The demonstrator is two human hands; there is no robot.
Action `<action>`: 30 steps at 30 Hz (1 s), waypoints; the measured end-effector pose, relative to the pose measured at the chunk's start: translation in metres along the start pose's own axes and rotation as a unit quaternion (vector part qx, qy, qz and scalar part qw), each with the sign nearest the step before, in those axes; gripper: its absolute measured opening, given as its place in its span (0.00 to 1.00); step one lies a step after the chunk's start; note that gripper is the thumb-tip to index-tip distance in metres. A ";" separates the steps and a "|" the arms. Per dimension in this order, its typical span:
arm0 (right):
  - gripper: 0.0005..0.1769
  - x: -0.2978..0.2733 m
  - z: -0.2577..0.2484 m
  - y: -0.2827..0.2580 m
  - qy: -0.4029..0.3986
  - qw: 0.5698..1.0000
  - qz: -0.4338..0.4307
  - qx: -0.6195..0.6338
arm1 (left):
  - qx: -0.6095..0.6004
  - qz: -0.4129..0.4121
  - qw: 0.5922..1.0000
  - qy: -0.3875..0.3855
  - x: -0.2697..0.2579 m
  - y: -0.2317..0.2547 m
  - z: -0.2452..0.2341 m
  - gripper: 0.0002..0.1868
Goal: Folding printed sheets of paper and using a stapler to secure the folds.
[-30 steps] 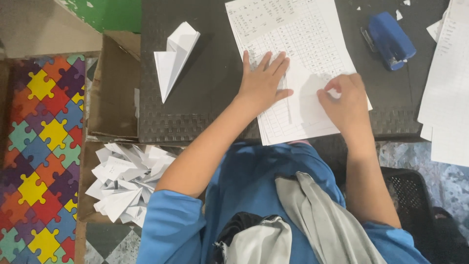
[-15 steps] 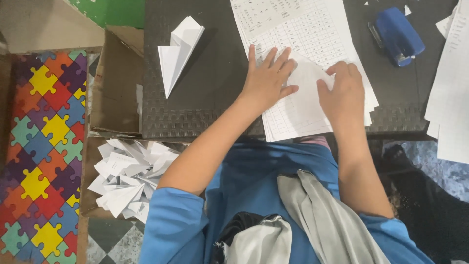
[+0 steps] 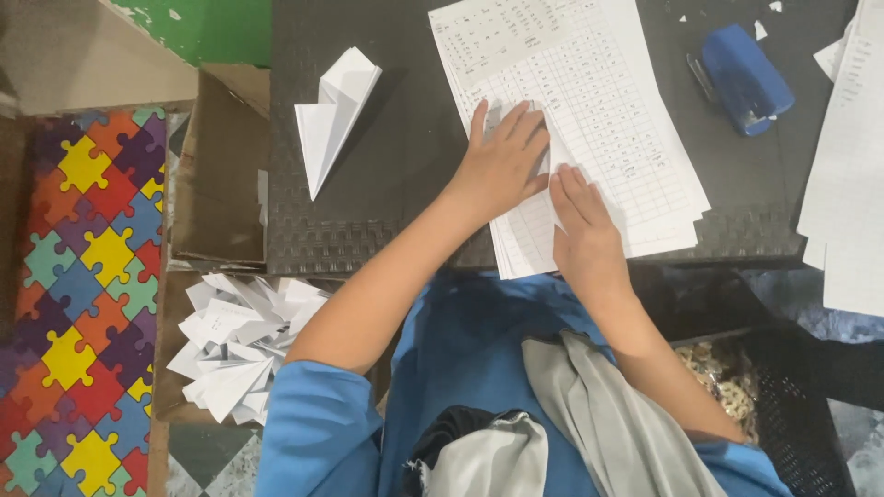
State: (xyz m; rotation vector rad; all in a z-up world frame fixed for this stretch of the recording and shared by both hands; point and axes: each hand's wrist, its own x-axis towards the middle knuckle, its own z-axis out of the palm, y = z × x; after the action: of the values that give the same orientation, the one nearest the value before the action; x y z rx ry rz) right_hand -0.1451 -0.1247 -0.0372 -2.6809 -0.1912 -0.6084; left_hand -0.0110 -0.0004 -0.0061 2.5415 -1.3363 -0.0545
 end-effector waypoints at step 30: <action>0.22 -0.001 0.002 0.022 -0.026 0.999 -0.003 0.036 | -0.016 -0.201 0.961 0.187 0.052 -0.010 0.040 0.09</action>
State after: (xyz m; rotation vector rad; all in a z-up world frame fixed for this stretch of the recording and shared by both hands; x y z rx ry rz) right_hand -0.1408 -0.1439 -0.0462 -2.6290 -0.2309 -0.5240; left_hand 0.0202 -0.0463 -0.0426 2.5845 -0.6664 0.3080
